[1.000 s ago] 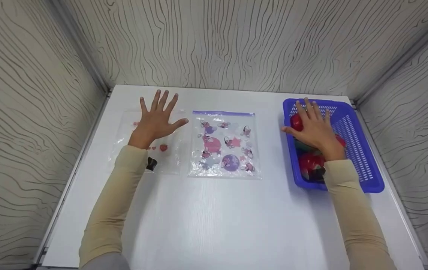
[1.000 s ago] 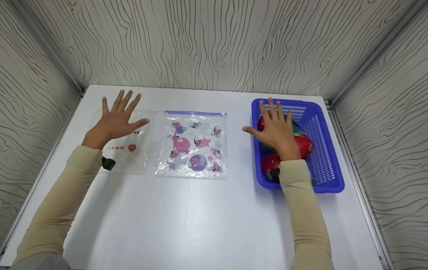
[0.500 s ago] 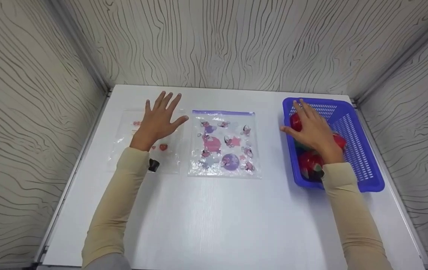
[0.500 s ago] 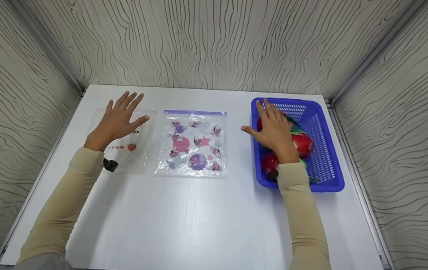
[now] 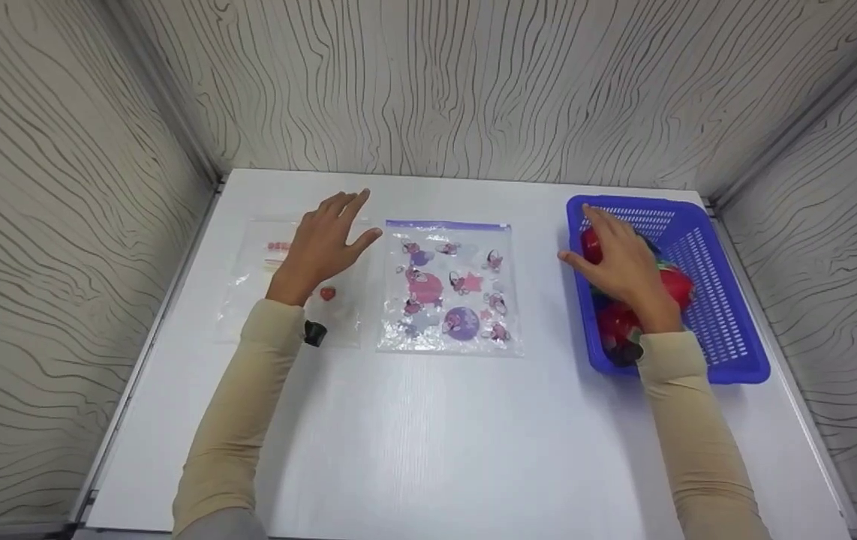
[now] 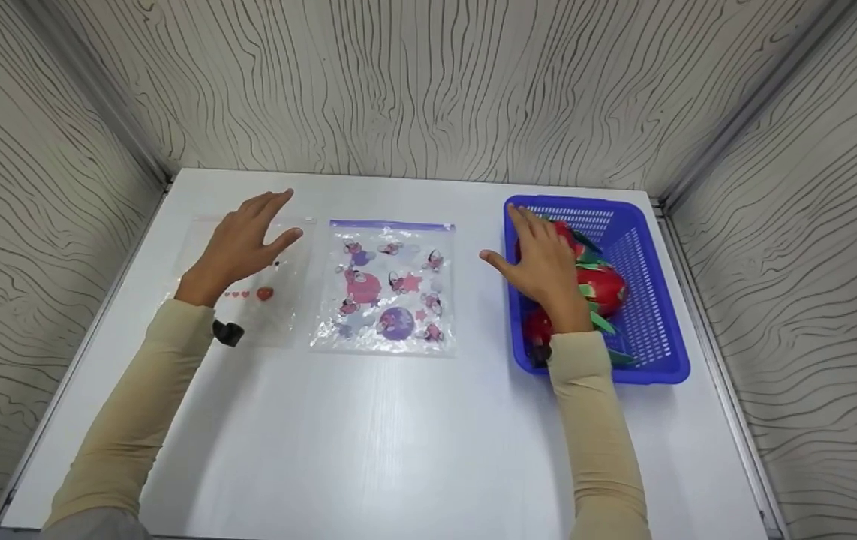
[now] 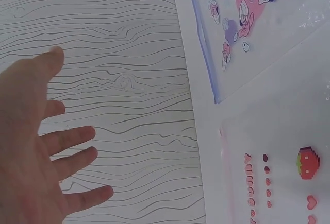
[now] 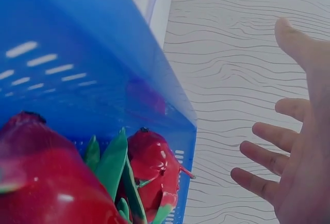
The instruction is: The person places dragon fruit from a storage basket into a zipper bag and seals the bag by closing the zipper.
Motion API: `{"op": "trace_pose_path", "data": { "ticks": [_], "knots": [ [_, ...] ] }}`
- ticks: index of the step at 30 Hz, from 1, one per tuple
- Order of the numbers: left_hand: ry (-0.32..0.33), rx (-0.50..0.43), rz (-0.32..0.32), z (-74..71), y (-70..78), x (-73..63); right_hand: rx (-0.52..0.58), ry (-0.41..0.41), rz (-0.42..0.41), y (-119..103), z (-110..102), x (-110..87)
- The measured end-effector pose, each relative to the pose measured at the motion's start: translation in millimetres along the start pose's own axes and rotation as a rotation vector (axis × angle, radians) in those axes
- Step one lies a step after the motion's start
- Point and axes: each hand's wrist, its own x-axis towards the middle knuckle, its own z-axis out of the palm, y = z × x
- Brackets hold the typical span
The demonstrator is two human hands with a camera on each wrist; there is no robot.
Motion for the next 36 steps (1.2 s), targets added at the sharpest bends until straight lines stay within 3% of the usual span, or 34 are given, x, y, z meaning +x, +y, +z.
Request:
{"op": "trace_pose_path", "data": {
  "ticks": [18, 36],
  "knots": [
    [0.073, -0.164, -0.051, 8.4, 11.5, -2.0, 0.068, 0.069, 0.022, -13.0, 11.4, -4.0],
    [0.132, -0.260, -0.051, 24.1, 17.7, -5.7, 0.192, 0.124, 0.006, -28.0, 33.0, -7.8]
  ]
}}
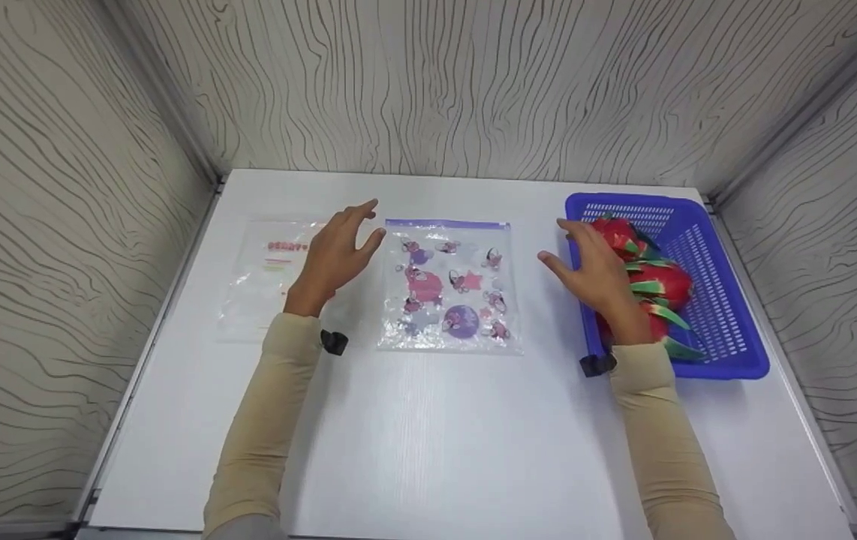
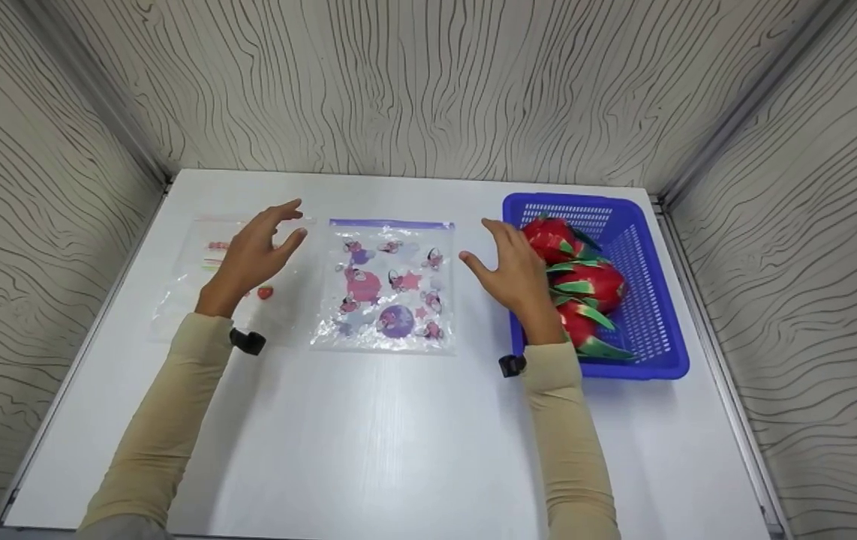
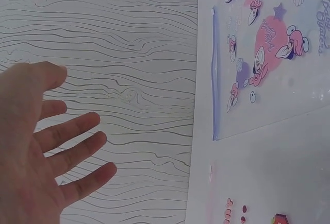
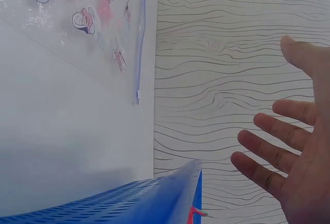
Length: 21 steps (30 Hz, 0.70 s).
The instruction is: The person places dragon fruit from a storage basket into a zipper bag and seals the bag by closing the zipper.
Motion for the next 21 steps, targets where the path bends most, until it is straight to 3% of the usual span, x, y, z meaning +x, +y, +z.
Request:
{"op": "trace_pose_path", "data": {
  "ticks": [21],
  "knots": [
    [-0.039, -0.120, -0.050, 27.2, 1.1, -7.6, 0.128, 0.008, 0.028, -8.8, 26.7, -6.3]
  ]
}}
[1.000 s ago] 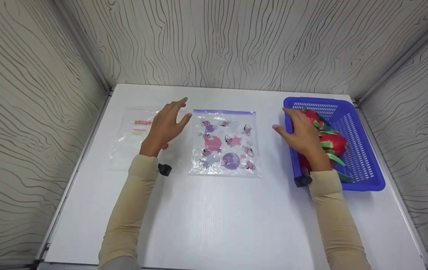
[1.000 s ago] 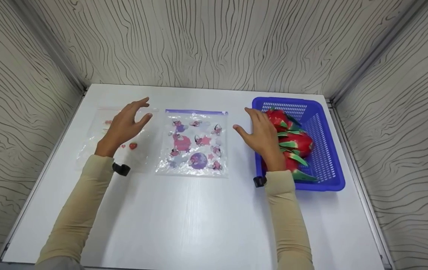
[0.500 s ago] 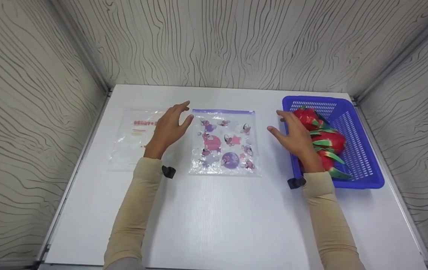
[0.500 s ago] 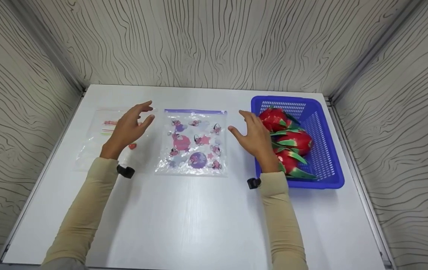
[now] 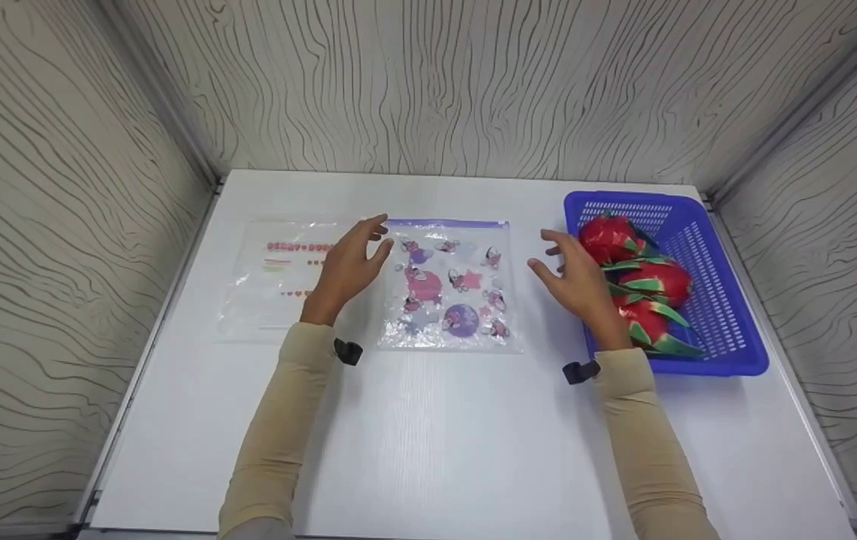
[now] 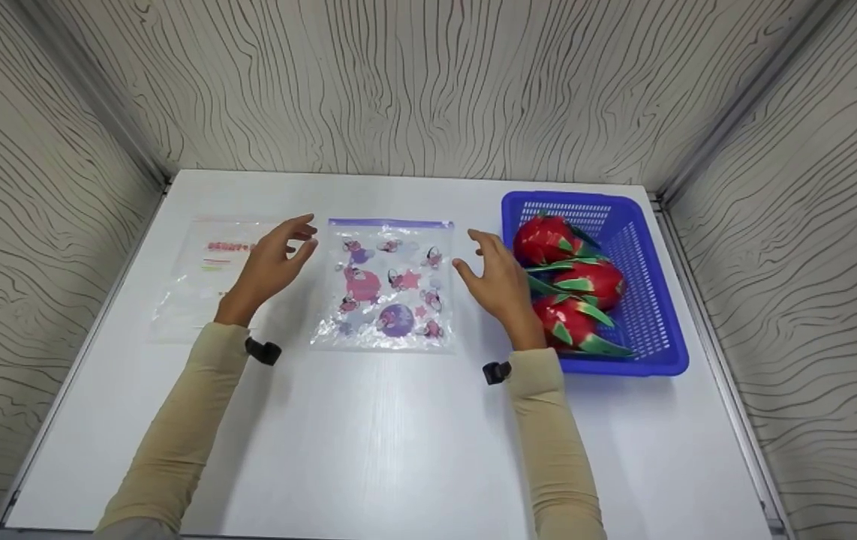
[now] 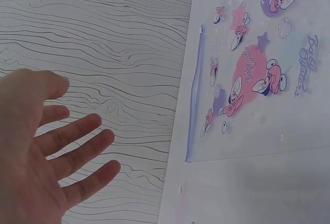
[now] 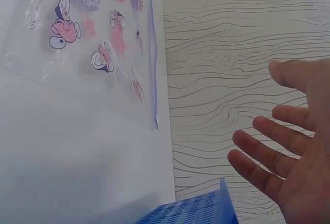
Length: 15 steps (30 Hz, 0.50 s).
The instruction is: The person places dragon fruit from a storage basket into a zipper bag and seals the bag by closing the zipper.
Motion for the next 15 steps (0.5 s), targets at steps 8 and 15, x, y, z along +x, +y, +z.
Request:
{"op": "trace_pose_path", "data": {
  "ticks": [8, 15],
  "knots": [
    [-0.016, -0.057, -0.033, 11.2, -3.0, -2.5, 0.062, -0.044, -0.002, 0.5, 14.1, 1.1],
    [-0.030, -0.092, -0.043, 19.8, -7.8, -4.4, 0.072, -0.023, 0.013, -0.4, 25.5, 1.5]
  ]
}}
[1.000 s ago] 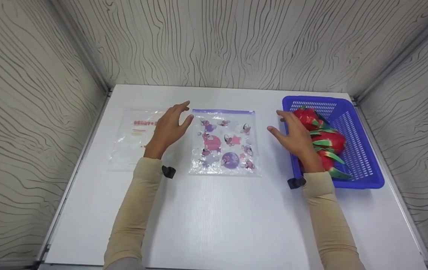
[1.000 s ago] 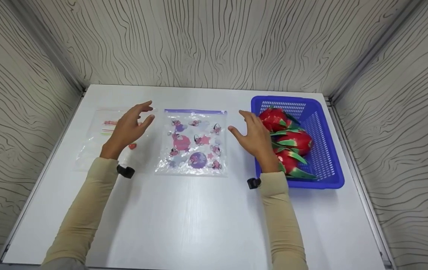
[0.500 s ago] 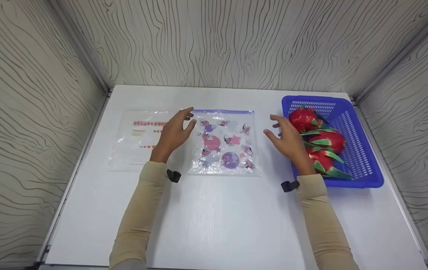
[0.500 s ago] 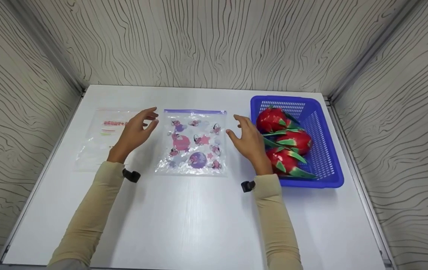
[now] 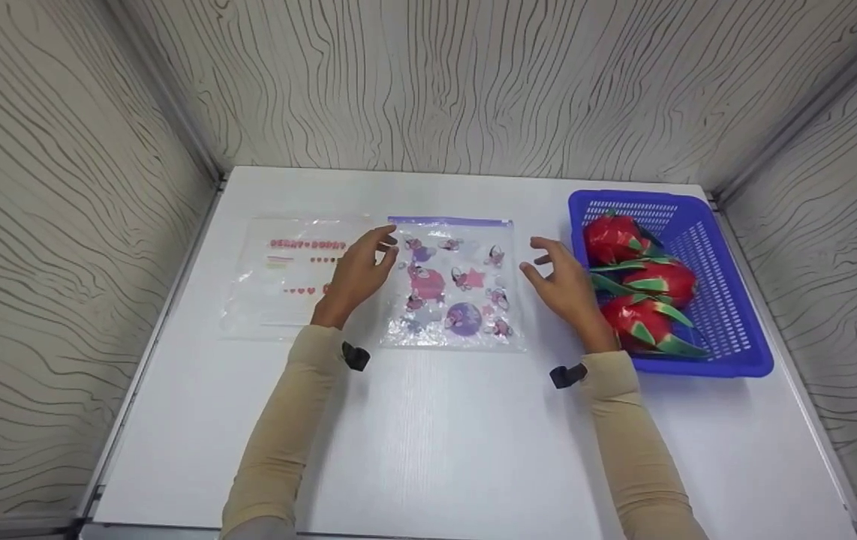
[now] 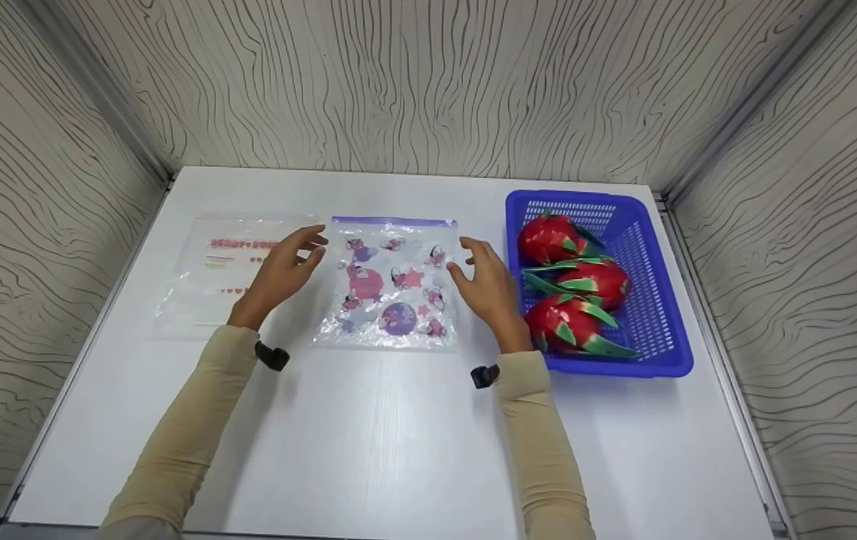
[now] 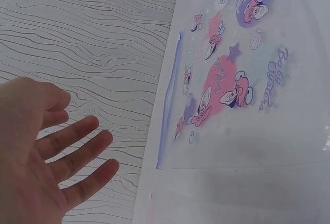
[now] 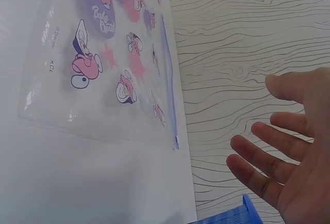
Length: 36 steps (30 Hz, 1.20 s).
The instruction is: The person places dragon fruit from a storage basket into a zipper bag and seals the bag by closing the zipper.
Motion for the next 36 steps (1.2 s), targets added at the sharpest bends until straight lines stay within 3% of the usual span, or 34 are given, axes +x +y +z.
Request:
{"op": "trace_pose_path", "data": {
  "ticks": [7, 14, 27, 36],
  "knots": [
    [-0.023, -0.014, -0.026, 7.9, -5.8, -1.4, 0.035, 0.057, -0.012, 2.1, 10.3, -1.4],
    [-0.046, -0.019, -0.061, 13.7, -9.7, -2.4, 0.056, 0.050, 0.002, 5.4, 19.8, -3.0],
    [-0.051, -0.029, -0.118, 24.6, -15.9, -4.2, 0.064, 0.032, 0.085, 4.0, 38.0, -3.9],
    [-0.094, -0.028, -0.151, 26.3, -19.1, -4.2, 0.077, 0.021, 0.157, 9.5, 47.7, -3.7]
  ]
}}
